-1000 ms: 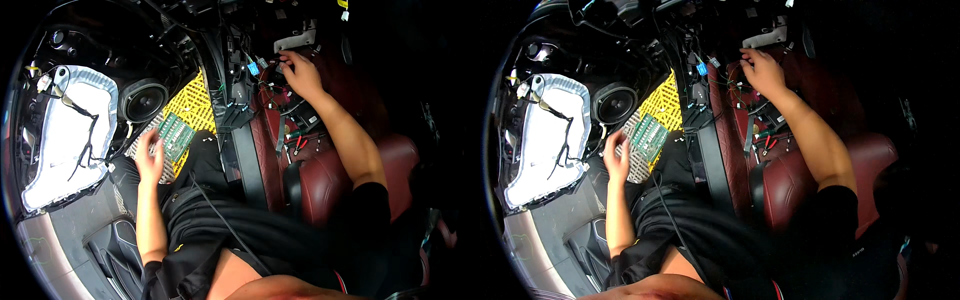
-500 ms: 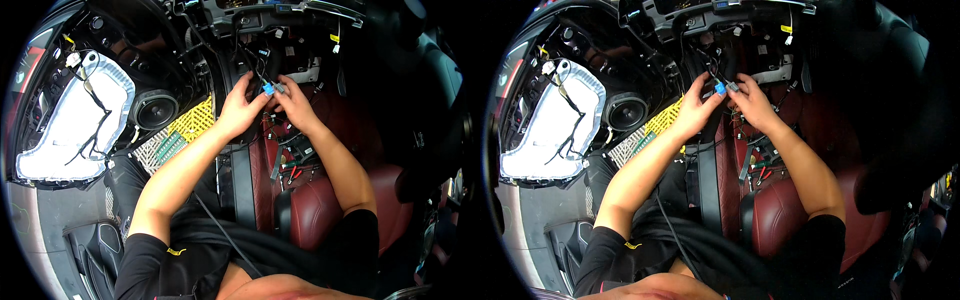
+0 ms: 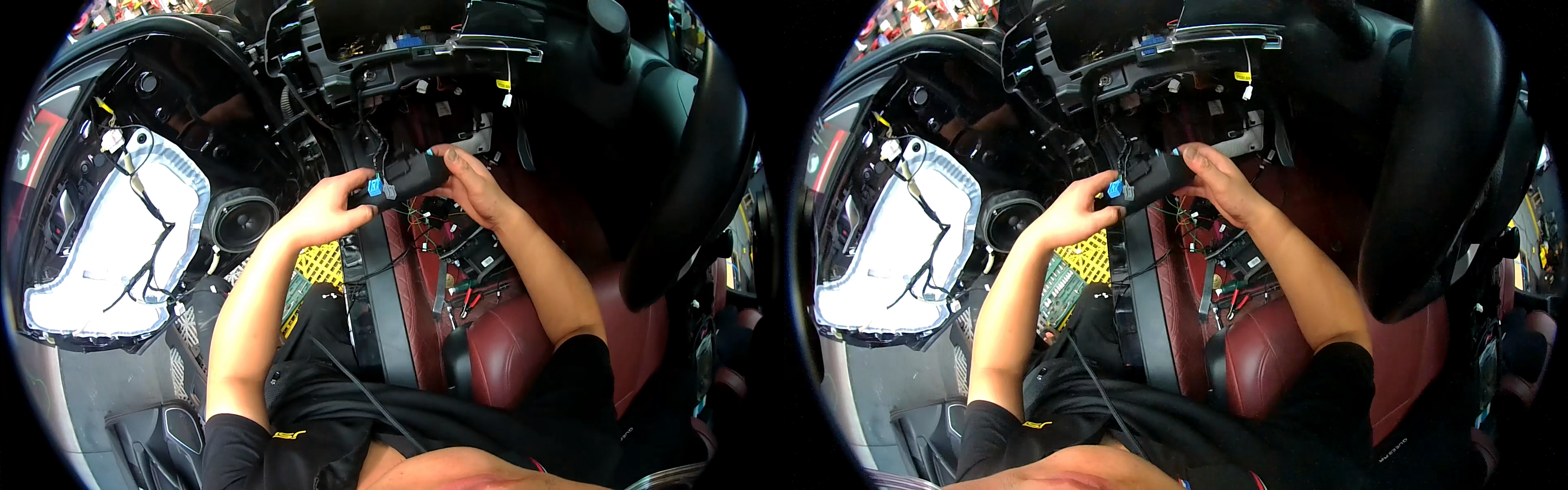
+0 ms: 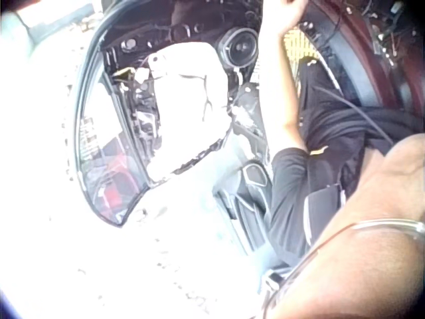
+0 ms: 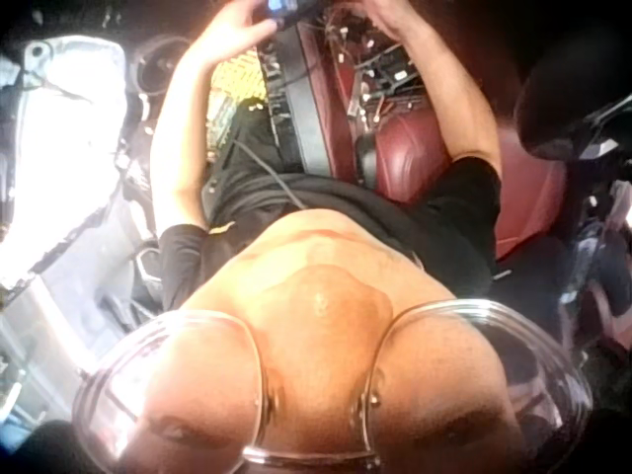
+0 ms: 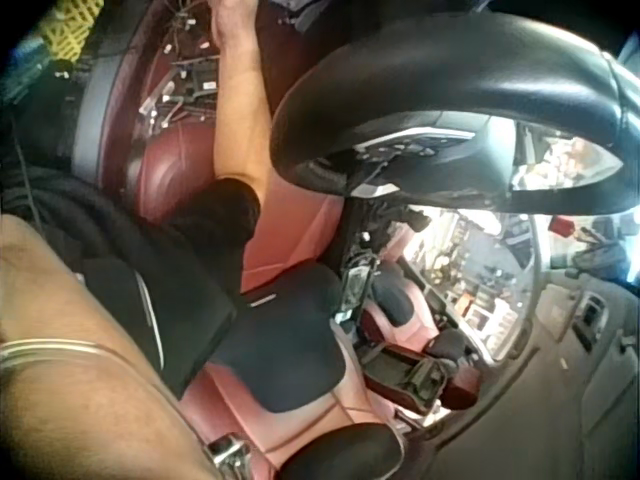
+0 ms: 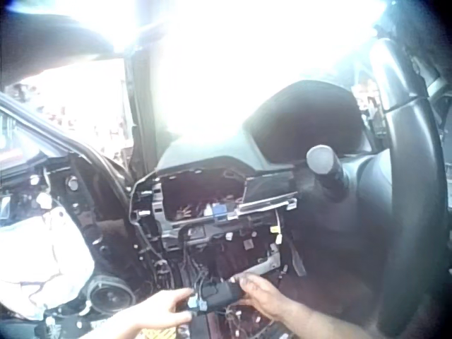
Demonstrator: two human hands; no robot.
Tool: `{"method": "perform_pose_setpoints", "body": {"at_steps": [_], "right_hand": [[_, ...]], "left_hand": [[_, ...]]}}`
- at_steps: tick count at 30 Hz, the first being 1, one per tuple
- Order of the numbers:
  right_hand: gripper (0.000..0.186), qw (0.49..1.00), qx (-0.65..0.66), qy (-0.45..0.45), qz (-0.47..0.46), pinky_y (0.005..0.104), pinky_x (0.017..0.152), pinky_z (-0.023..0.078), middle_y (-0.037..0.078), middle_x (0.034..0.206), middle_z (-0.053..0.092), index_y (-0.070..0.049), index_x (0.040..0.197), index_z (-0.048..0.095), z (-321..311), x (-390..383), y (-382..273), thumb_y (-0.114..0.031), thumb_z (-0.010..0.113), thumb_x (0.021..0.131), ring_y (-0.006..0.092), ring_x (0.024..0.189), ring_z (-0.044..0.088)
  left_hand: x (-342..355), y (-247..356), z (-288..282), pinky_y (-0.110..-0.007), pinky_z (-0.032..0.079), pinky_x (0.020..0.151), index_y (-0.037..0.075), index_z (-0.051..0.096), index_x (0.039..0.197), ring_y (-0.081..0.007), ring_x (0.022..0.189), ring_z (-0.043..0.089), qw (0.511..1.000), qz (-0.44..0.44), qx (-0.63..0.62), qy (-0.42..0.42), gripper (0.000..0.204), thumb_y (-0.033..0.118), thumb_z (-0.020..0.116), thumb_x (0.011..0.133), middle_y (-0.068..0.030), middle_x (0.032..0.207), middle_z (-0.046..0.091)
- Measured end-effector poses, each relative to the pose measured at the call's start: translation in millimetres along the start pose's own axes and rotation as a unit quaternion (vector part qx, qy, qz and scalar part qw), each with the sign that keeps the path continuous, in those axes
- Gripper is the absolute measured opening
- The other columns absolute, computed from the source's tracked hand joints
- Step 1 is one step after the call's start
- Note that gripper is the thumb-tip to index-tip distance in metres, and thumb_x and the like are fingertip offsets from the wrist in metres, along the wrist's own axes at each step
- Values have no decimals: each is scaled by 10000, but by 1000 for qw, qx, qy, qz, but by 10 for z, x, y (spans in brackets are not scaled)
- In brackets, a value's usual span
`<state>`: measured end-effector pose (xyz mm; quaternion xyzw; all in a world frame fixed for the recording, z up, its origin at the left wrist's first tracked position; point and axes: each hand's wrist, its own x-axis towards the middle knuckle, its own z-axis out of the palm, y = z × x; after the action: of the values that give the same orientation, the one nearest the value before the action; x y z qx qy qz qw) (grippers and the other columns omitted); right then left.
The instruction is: The person connects several colored wire harnesses and electronic modules into plastic housings and interior components of a car.
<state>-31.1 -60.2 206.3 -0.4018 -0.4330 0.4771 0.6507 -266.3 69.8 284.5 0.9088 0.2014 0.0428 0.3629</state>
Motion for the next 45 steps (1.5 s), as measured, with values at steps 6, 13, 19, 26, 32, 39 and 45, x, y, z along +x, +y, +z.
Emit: {"method": "perform_pose_setpoints", "body": {"at_steps": [6, 13, 19, 26, 32, 39, 45], "right_hand": [[488, 1000, -16, 8, 6, 377, 982, 499, 84, 1281, 584, -42, 1329, 545, 10, 23, 93, -440, 508, 1049, 181, 1178, 580], [626, 993, -87, 76, 36, 351, 957, 502, 115, 1321, 589, 4, 1440, 455, -108, 98, 177, -444, 566, 1017, 204, 1176, 594], [291, 882, -443, 158, 20, 340, 816, 557, 126, 954, 759, -63, 1021, 760, -765, 174, 656, -308, 709, 873, 243, 899, 731], [347, 747, -438, 498, 37, 416, 908, 536, 141, 1084, 736, -72, 1104, 711, -1904, 157, 942, -291, 721, 836, 321, 1048, 692], [555, 630, -485, 602, -70, 466, 997, 459, 212, 1194, 601, -32, 1213, 621, -2248, -53, 645, -284, 826, 764, 413, 1153, 561], [583, 771, -259, 549, -195, 392, 1046, 429, 149, 1360, 580, -13, 1419, 481, -2190, 175, 389, -183, 703, 908, 291, 1255, 542], [579, 809, -186, 492, -264, 453, 1054, 447, 156, 1444, 542, -40, 1446, 490, -2087, 587, -378, -241, 692, 941, 321, 1262, 547]], "left_hand": [[-38, -183, 138, -423, 459, 1039, -12, 598, 1256, -385, 1249, 556, 967, 152, 164, 118, 504, 197, 737, 818, -208, 1381, 549], [-33, -371, 194, -423, 472, 987, 30, 633, 1223, -351, 1095, 631, 933, 134, 284, 175, 470, 237, 766, 822, -163, 1139, 686], [-103, -524, 147, -428, 504, 897, 20, 614, 1072, -372, 992, 649, 944, 77, 260, 188, 266, 97, 670, 824, -167, 999, 686], [-310, -492, 134, -464, 379, 1126, 57, 643, 1177, -301, 1121, 629, 893, 94, 370, 239, 366, 45, 585, 817, -129, 1110, 693], [-565, -565, 92, -446, 394, 1109, 80, 657, 1168, -276, 1159, 614, 879, 100, 379, 270, 259, 75, 589, 919, -87, 1156, 684], [-913, -721, 174, -391, 448, 1031, 93, 634, 1290, -298, 1212, 595, 880, 72, 345, 319, 364, 89, 625, 926, -85, 1352, 615], [-1570, -1159, 244, -399, 440, 1065, 61, 609, 1312, -316, 1270, 575, 917, -13, 264, 301, 387, 58, 630, 926, -119, 1392, 586]]}}
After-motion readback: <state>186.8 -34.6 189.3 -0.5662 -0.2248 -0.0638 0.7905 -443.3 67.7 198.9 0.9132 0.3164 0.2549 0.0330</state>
